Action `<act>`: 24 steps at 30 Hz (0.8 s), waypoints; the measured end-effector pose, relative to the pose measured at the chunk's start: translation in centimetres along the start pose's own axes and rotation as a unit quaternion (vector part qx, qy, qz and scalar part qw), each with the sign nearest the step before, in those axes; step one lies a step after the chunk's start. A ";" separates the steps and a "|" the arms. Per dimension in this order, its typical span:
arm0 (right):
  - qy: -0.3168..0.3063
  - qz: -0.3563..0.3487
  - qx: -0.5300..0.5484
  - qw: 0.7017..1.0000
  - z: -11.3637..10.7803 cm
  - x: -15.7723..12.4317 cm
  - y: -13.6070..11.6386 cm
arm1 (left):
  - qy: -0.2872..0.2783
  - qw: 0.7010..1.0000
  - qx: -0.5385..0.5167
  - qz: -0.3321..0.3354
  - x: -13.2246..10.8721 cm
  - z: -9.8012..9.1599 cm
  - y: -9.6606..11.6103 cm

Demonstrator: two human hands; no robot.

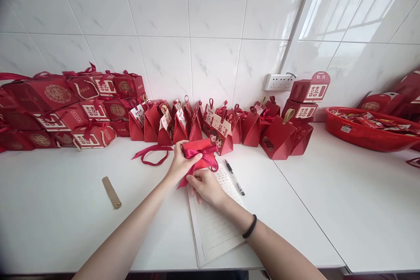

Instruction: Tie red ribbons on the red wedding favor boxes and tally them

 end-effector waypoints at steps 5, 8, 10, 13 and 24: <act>-0.058 -0.018 -0.003 0.998 -0.3 -0.3 -1.2 | 0.003 1.000 -0.011 0.003 0.1 -0.1 -0.1; 0.036 -0.008 -0.072 0.997 -5.3 -0.6 -1.7 | 0.000 1.000 -0.009 -0.004 0.1 -0.1 -0.3; 0.117 0.005 -0.142 0.983 -9.0 -0.9 -1.9 | -0.001 1.000 -0.003 -0.010 0.1 -0.1 -0.3; 0.108 0.042 -0.192 0.975 -10.9 -0.8 -0.7 | -0.010 1.000 -0.003 -0.013 0.0 0.0 -0.1; 0.044 0.052 -0.152 0.986 -9.2 -0.6 0.1 | -0.012 1.000 -0.003 -0.025 0.1 -0.1 -0.1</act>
Point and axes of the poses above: each hand's wrist, its own x-axis towards the middle knuckle, its own z-axis out of the palm, y = z × x, the point moved 10 cm from there along x, towards the middle knuckle, and after that the axes turned 3 degrees about -z, right-handed, at the moved point
